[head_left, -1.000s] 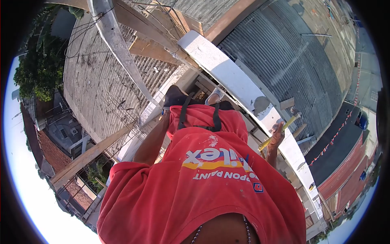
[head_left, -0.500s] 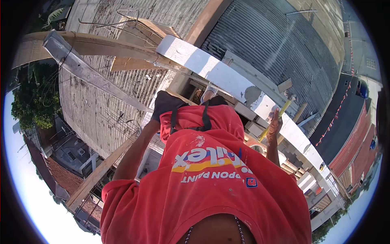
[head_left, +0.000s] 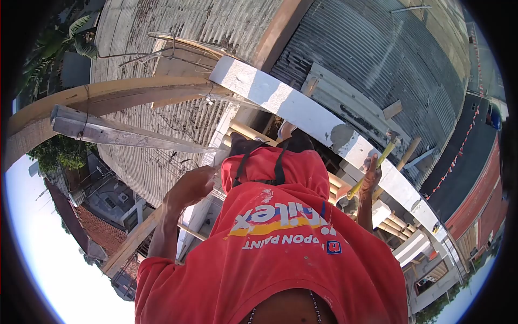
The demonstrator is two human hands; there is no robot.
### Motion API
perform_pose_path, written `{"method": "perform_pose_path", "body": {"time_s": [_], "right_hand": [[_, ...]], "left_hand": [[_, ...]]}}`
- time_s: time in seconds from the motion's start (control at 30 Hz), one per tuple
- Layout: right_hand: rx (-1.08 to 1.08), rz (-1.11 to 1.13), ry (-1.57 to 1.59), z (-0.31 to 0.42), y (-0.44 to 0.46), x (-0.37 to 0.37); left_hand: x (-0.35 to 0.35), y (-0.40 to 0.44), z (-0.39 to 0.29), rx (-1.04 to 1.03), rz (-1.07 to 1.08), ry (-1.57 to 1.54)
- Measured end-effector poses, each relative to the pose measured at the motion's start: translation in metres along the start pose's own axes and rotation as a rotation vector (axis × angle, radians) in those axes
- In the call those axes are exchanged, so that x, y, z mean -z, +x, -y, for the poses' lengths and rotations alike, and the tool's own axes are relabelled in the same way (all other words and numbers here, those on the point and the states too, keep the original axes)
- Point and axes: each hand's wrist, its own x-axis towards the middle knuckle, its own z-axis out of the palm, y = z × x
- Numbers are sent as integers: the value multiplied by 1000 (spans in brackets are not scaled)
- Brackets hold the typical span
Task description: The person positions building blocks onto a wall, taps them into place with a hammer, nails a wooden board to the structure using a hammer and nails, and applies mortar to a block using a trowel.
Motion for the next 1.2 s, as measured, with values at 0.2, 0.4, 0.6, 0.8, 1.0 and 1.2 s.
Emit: {"method": "perform_pose_path", "body": {"time_s": [0.2, 0.4, 0.6, 0.8, 1.0, 1.2], "right_hand": [[-47, -4, 43, 2, -5, 0], [-132, -1, 100, 20, -12, -4], [-230, -5, 79, 30, -14, -3], [-283, -40, -12, 12, -12, 0], [-322, 0, -250, 63, -6, -11], [278, 168, -417, 173, 2, -71]], "left_hand": [[88, 92, -73, 27, -331, -396], [193, 296, -58, 134, -628, 2], [171, 413, 72, 365, -116, 307], [154, 413, 51, 544, -179, 413], [152, 404, 63, 599, -174, 307], [135, 405, 82, 582, -286, 308]]}}
